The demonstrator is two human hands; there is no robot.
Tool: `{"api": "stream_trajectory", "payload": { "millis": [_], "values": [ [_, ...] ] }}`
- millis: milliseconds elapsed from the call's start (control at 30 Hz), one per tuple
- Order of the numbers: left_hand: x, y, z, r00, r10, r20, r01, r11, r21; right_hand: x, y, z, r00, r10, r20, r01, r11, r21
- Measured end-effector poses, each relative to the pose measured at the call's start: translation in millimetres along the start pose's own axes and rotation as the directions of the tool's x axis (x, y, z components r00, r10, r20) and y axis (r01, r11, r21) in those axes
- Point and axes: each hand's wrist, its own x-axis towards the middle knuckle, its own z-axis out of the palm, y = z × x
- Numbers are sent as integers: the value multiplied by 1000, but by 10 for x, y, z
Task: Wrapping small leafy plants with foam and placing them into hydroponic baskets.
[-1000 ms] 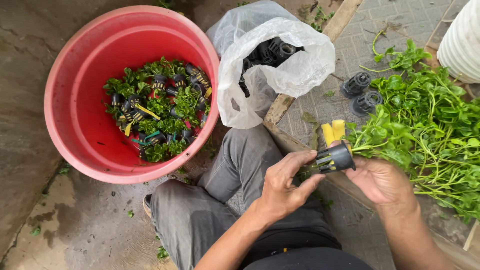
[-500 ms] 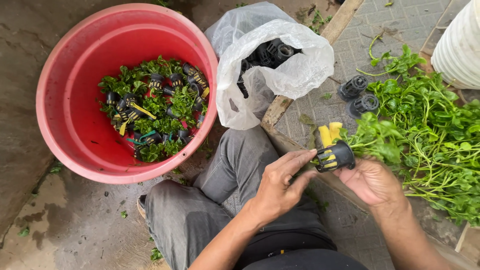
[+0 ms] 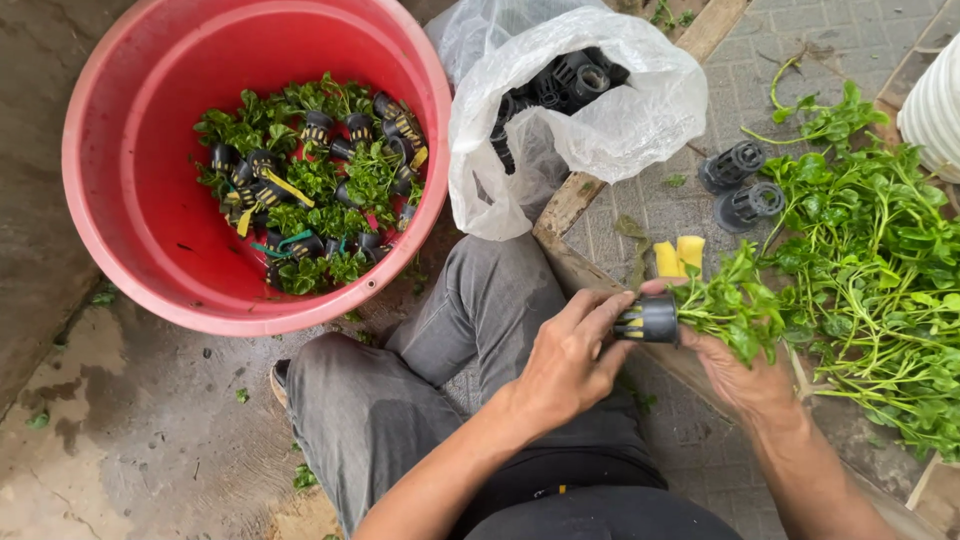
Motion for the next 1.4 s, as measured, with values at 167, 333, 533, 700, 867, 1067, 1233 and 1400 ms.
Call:
{"api": "stream_trajectory", "payload": {
  "millis": [167, 333, 533, 700, 867, 1067, 1233, 1400],
  "values": [
    [-54, -84, 53, 997, 66, -42, -66, 998, -10, -26, 75, -39, 999, -42, -33, 43, 999, 31],
    [-81, -53, 52, 996, 69, -48, -67, 996, 56, 27, -53, 50, 984, -46, 174, 9, 978, 206],
    [-25, -11, -29, 997, 70, -27, -69, 997, 28, 1, 411, -345, 990, 100, 101, -130, 921, 368],
    [-95, -169, -242, 994, -77, 83, 82, 995, -55, 23, 334, -331, 993, 118, 32, -121, 916, 384],
    [-27, 74, -353, 989, 142, -30, -121, 923, 366, -6, 345, -90, 998, 46, -45, -38, 983, 179],
    [-97, -135, 72, 991, 53, 119, -95, 917, 388, 10, 135, 358, 997, -62, -35, 43, 920, -390],
    [-175, -360, 170, 997, 17, 76, -44, 930, 366, 195, -229, 606, 942, -203, 266, 312, 822, -477],
    [-149, -271, 20, 997, -52, 48, 46, 992, 117, 157, -229, 521, 957, 75, 281, 95, 834, -544]
  ]
}}
